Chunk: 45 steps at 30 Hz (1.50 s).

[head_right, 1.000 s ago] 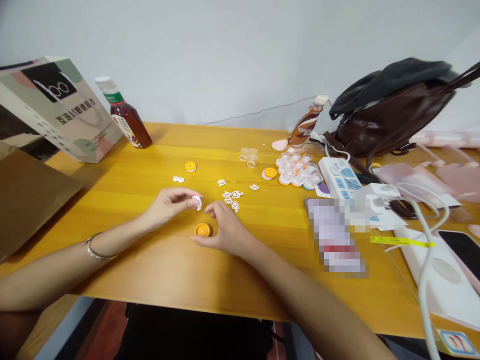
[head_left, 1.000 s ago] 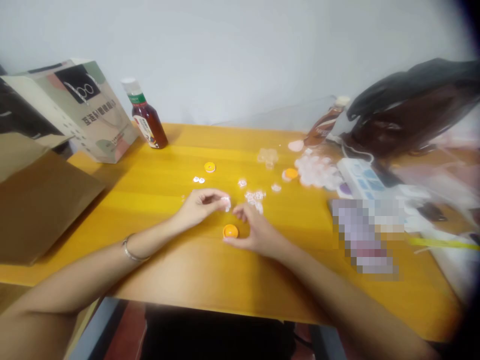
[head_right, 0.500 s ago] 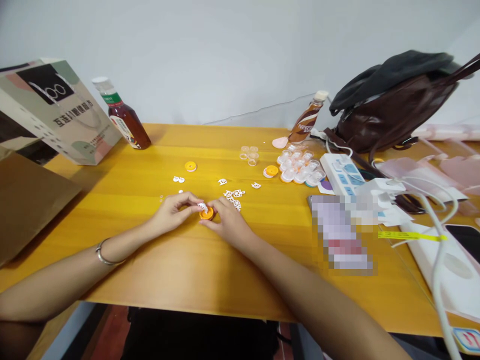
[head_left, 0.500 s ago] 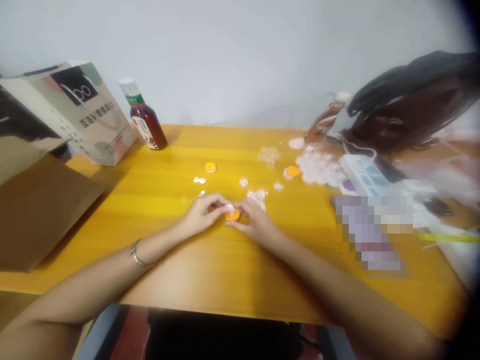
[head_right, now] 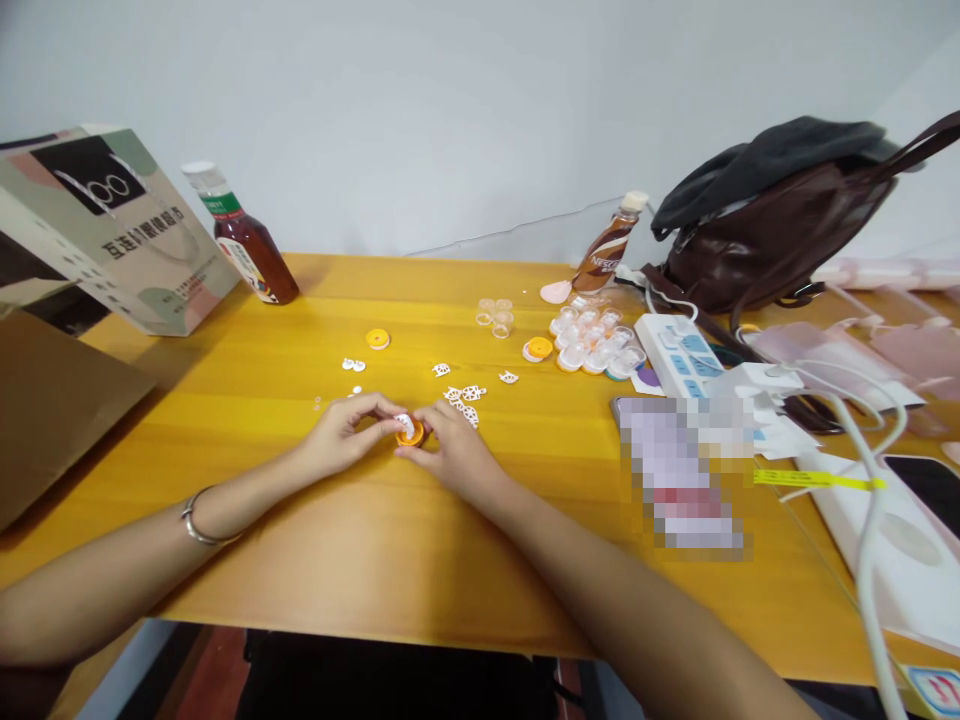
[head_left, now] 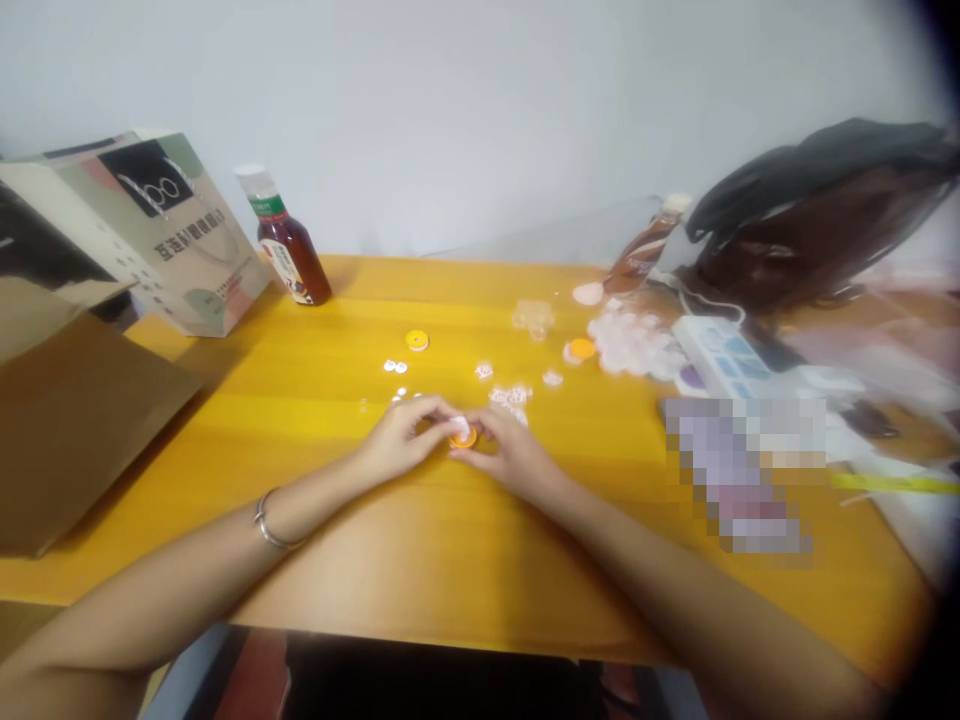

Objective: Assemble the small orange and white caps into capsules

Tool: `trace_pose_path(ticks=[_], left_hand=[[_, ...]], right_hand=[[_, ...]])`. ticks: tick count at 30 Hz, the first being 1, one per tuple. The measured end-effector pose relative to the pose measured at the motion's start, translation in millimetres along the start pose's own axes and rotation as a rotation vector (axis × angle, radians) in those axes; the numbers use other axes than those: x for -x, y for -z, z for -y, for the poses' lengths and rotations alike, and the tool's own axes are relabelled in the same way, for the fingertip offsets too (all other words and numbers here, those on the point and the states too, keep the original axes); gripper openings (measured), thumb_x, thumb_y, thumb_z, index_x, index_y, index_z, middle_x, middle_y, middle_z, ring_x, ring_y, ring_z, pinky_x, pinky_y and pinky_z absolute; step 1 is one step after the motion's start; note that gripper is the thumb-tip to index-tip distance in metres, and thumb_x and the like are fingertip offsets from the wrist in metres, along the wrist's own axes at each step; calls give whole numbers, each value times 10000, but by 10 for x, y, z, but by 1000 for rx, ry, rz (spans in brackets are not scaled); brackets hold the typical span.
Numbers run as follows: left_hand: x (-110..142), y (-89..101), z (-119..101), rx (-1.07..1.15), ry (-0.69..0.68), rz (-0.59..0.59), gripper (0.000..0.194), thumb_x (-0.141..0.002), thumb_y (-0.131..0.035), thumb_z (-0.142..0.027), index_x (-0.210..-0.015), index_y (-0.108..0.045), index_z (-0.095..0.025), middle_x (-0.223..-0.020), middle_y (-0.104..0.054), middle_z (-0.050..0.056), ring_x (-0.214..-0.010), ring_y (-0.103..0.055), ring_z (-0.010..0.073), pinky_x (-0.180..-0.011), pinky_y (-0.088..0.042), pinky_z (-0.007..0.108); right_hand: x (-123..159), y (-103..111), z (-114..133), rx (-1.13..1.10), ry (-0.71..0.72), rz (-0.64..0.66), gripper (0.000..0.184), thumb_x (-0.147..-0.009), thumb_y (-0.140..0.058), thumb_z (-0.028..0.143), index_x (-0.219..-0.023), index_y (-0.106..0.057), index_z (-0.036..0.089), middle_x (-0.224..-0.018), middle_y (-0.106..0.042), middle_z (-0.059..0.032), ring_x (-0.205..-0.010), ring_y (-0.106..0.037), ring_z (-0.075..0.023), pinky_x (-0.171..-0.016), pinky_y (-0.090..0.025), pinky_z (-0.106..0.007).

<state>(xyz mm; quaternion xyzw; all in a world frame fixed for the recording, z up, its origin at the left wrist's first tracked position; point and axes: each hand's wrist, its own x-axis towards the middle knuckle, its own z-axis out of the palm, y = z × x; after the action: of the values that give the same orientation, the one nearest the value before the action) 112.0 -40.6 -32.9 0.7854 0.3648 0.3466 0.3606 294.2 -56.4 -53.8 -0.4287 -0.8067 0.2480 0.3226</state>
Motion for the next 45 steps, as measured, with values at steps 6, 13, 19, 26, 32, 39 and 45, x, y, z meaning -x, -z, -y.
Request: trace_pose_path(ticks=[6, 13, 19, 26, 32, 39, 45], left_hand=[[0, 21, 19, -54, -39, -26, 179, -793, -552, -304, -855, -633, -157, -828, -662, 54, -755, -595, 146, -729, -458, 263], [14, 19, -16, -142, -134, 16, 159, -821, -519, -282, -862, -624, -170, -828, -648, 51, -759, -580, 141, -726, -436, 257], [17, 28, -46, -263, -254, 92, 143, -845, -478, -236, -863, -601, -166, -799, -607, 50, -737, -552, 137, -709, -409, 247], [18, 32, -94, -329, -275, 118, 149, -854, -452, -233, -822, -579, -163, -788, -586, 45, -724, -532, 133, -707, -394, 246], [41, 24, -114, -285, -204, 98, 152, -851, -461, -253, -806, -576, -165, -782, -597, 36, -718, -539, 130, -699, -405, 247], [65, 15, -58, -167, -135, -12, 151, -823, -511, -287, -853, -590, -161, -814, -629, 41, -750, -572, 139, -717, -441, 261], [-246, 193, -52, -141, -89, -129, 287, -810, -519, -329, -1054, -542, -180, -919, -622, 52, -814, -582, 151, -762, -457, 278]], right_hand=[[2, 19, 14, -5, -5, 4, 217, -713, -650, 326, -866, -559, 201, -759, -529, -15, -719, -494, -152, -652, -398, -273], [-2, 16, 27, -1, -2, -9, 213, -711, -652, 321, -865, -568, 201, -748, -515, -13, -696, -476, -146, -638, -399, -267], [-2, -3, 8, -5, 13, 0, 222, -720, -639, 338, -868, -550, 198, -741, -514, -9, -697, -473, -147, -645, -393, -269], [2, -38, -19, 5, 5, 9, 219, -727, -631, 324, -885, -539, 203, -767, -535, -15, -728, -492, -156, -669, -398, -276], [6, -38, -20, 30, 9, -1, 241, -719, -636, 327, -906, -560, 196, -778, -551, -22, -724, -493, -154, -670, -399, -280], [11, 20, 38, -123, -50, -31, 250, -731, -613, 374, -903, -586, 195, -732, -546, -3, -656, -480, -123, -614, -396, -249], [10, 58, 69, -409, -216, 12, 306, -700, -633, 356, -944, -552, 189, -701, -556, 23, -578, -484, -94, -555, -405, -229]])
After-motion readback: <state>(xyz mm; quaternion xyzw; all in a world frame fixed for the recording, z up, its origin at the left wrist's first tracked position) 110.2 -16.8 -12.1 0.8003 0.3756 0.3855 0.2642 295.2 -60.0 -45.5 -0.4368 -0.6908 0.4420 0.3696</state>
